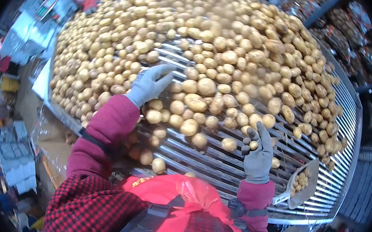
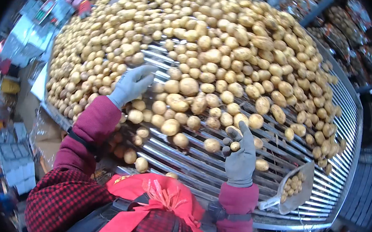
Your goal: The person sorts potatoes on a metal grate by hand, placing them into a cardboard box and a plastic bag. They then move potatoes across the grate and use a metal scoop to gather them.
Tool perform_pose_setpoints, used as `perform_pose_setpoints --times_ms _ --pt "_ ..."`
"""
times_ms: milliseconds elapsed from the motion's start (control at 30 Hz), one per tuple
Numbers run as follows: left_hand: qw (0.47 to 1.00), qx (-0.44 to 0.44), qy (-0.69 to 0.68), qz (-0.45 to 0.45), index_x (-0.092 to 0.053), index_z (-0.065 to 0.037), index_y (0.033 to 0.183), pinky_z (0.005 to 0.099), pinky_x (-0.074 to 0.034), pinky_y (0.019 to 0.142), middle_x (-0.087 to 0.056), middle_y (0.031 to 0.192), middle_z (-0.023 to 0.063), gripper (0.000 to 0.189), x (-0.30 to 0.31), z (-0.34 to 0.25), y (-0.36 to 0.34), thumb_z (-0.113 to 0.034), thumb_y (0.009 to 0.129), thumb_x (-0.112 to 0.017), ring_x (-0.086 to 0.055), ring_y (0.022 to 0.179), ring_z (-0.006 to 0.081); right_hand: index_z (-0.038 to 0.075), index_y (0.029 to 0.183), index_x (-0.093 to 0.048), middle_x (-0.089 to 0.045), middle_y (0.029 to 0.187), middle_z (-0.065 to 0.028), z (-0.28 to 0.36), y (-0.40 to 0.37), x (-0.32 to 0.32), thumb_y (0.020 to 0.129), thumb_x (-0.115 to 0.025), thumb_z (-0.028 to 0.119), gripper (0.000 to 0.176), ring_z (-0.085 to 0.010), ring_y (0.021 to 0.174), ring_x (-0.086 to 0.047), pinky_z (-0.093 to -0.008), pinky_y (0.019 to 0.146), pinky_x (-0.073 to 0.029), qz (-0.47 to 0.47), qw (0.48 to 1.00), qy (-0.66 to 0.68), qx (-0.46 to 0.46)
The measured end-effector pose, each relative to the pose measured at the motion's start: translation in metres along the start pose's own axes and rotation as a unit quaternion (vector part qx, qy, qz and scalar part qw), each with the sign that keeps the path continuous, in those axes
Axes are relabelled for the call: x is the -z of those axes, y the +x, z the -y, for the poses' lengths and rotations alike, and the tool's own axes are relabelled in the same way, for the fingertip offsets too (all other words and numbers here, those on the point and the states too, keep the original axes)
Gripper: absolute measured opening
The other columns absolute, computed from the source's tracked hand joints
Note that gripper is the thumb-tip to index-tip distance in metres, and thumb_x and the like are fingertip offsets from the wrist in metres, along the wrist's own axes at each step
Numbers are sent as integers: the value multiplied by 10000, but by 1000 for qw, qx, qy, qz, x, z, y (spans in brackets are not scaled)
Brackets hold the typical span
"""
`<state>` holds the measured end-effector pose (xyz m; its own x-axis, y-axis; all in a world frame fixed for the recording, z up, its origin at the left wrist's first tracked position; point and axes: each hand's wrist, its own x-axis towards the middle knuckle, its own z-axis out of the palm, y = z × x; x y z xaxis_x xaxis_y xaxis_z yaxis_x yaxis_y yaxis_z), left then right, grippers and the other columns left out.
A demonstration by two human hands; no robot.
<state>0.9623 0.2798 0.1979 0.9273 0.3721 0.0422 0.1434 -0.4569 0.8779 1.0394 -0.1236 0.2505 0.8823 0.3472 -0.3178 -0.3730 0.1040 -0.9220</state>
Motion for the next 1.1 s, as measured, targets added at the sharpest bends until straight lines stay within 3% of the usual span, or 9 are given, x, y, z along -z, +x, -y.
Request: perform_pose_setpoints --times_ms 133,267,333,433,533,600,667,867,1100 --pt "913 119 -381 -88 -587 -109 1475 283 -564 816 -684 1234 28 466 17 -47 -41 -385 1109 -505 -667 997 112 79 1535 -488 -648 1280 -128 -5 -6 -38 1077 -409 16 469 -104 907 -613 -211 736 -517 84 996 18 -38" --pt "881 186 -425 -90 -580 -113 1438 256 -559 690 -682 1213 60 486 21 -74 -74 -441 1132 -391 -681 880 129 60 1544 -469 -641 1314 -133 -5 -11 -55 1059 -398 -44 500 -123 949 -648 -224 744 -526 207 978 2 -32" --pt "888 178 -392 -162 -651 -75 1307 240 -535 603 -702 931 50 543 10 -85 -85 -503 1136 -364 -635 683 110 57 1545 -462 -639 1328 -139 -2 -16 -59 1045 -393 -73 521 -150 1028 -681 -244 785 -552 235 972 -16 -16" --pt "839 229 -472 -143 -695 -93 1148 245 -547 591 -695 821 34 567 4 -89 -98 -567 1114 -385 -634 632 100 65 1545 -457 -638 1335 -152 2 -27 -60 1029 -392 -95 544 -185 1086 -693 -288 879 -582 248 967 -11 -52" --pt "837 219 -477 -155 -683 -88 1214 265 -554 599 -710 893 38 562 0 -89 -119 -584 1091 -450 -646 676 115 80 1536 -476 -645 1317 -152 -9 -36 -59 1058 -465 -1 485 -204 1066 -690 -329 871 -590 251 968 -20 -25" --pt "856 171 -443 -202 -646 -90 1350 282 -569 659 -726 993 30 446 6 -78 -143 -443 1103 -528 -659 732 118 115 1532 -500 -613 1344 -131 -18 -27 -54 992 -494 -93 578 -165 1016 -641 -223 786 -527 246 959 64 -129" --pt "839 151 -456 -256 -636 -83 1375 272 -569 679 -728 1024 18 409 17 -60 -173 -361 1077 -612 -664 759 119 118 1509 -527 -660 1284 -148 -22 -23 -59 1090 -491 244 439 -233 1007 -683 -358 884 -574 264 953 57 -138" --pt "767 89 -366 -519 -594 -40 1400 301 -604 738 -725 1096 71 435 59 -2 -359 -180 1009 -723 -714 861 139 104 1498 -546 -676 1251 -124 -29 -17 -98 1083 -515 198 427 -176 923 -633 -268 748 -560 300 934 11 -194" --pt "521 402 -214 -722 -611 -87 1392 298 -563 762 -675 1187 38 383 -36 -16 -621 -251 1047 -643 -679 935 131 92 1534 -503 -677 1241 -104 -45 -26 -143 1104 -495 253 459 -136 905 -634 -221 711 -576 350 886 -32 -301"
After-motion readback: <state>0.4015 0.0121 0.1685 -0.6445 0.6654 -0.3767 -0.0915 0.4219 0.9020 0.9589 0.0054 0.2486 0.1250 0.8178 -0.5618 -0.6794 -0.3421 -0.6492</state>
